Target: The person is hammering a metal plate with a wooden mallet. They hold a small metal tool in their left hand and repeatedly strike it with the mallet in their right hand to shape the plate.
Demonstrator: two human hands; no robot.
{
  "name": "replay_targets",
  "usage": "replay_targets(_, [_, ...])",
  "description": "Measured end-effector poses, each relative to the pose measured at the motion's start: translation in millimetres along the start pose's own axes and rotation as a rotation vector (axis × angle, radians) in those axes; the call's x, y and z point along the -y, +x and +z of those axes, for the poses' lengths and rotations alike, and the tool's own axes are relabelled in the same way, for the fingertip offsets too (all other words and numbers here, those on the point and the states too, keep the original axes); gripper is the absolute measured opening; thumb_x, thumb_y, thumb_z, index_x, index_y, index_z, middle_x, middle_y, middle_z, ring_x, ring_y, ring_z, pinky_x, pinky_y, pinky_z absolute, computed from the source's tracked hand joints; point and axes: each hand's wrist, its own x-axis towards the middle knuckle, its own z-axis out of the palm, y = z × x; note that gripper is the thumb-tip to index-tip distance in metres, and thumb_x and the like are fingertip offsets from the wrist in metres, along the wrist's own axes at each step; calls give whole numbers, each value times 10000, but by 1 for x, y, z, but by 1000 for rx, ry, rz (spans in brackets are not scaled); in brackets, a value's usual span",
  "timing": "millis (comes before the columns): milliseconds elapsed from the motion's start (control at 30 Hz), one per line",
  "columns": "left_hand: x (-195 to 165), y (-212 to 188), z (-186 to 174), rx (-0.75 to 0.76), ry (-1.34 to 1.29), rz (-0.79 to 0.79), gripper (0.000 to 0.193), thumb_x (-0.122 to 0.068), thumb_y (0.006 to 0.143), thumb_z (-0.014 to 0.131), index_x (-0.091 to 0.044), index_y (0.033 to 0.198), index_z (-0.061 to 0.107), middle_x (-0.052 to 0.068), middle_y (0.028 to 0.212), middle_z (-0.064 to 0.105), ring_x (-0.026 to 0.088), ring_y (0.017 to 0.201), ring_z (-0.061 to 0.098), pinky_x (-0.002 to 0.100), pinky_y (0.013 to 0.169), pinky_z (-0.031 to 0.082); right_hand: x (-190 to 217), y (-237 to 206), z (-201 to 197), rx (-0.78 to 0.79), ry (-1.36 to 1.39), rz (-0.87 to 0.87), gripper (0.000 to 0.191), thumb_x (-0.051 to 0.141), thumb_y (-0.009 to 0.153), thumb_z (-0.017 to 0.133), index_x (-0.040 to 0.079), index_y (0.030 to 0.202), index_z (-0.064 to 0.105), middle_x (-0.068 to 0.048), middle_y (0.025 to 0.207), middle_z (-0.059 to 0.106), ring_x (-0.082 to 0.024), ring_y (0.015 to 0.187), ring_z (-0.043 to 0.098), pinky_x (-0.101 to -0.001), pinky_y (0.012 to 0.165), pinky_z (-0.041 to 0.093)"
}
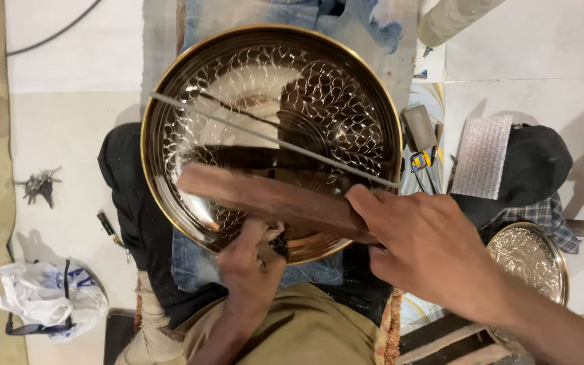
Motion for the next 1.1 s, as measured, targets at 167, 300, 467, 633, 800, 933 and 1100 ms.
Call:
replay_targets(167, [4,-1,6,-96,-65,-63,325,114,893,556,-38,1157,670,98,966,807,180,834,820,256,696,664,6,9,8,47,165,188,557,81,649,691,90,1185,541,-117,577,571,-303,536,605,-466,501,488])
replay_targets(300, [-3,-1,4,-108,-3,-87,394,103,832,592,10,1209,658,114,924,795,194,801,805,290,685,634,8,14,8,24,172,182,545,87,628,714,101,1147,548,-119,622,571,-320,538,630,-483,518,473])
replay_targets(467, [-3,-3,7,-153,50,-41,366,90,822,631,13,1180,658,118,904,785,217,799,794,321,679,616,16,22,-3,98,334,190,576,108,644,695,142,1203,558,-105,592,591,-321,546,642,-470,533,476])
replay_targets(633, [13,-9,10,-89,151,-89,335,85,779,642,10,1101,693,91,691,705,191,555,697,336,619,592,29,29,-20,-97,-22,-205,532,96,662,685,34,1156,499,-114,700,596,-364,598,606,-512,540,426])
replay_targets(800, [15,-12,7,-32,42,-59,344,108,771,548,50,1096,647,128,851,776,207,682,763,323,623,617,36,35,-26,17,180,-51,463,152,704,725,19,1058,457,-147,669,561,-375,597,562,-497,544,430])
replay_targets(933, [13,-6,4,33,10,-65,311,84,752,579,9,1041,667,135,820,764,214,662,756,333,605,607,30,33,-23,-203,-36,-354,610,159,645,677,-16,1187,461,-144,752,576,-356,591,558,-496,542,434])
replay_targets(1100, [12,-2,3,54,3,-37,377,80,735,569,-22,1082,676,138,848,753,250,730,764,359,659,601,16,32,-4,220,-2,91,477,122,728,674,73,1153,463,-130,667,567,-321,559,562,-494,542,437])
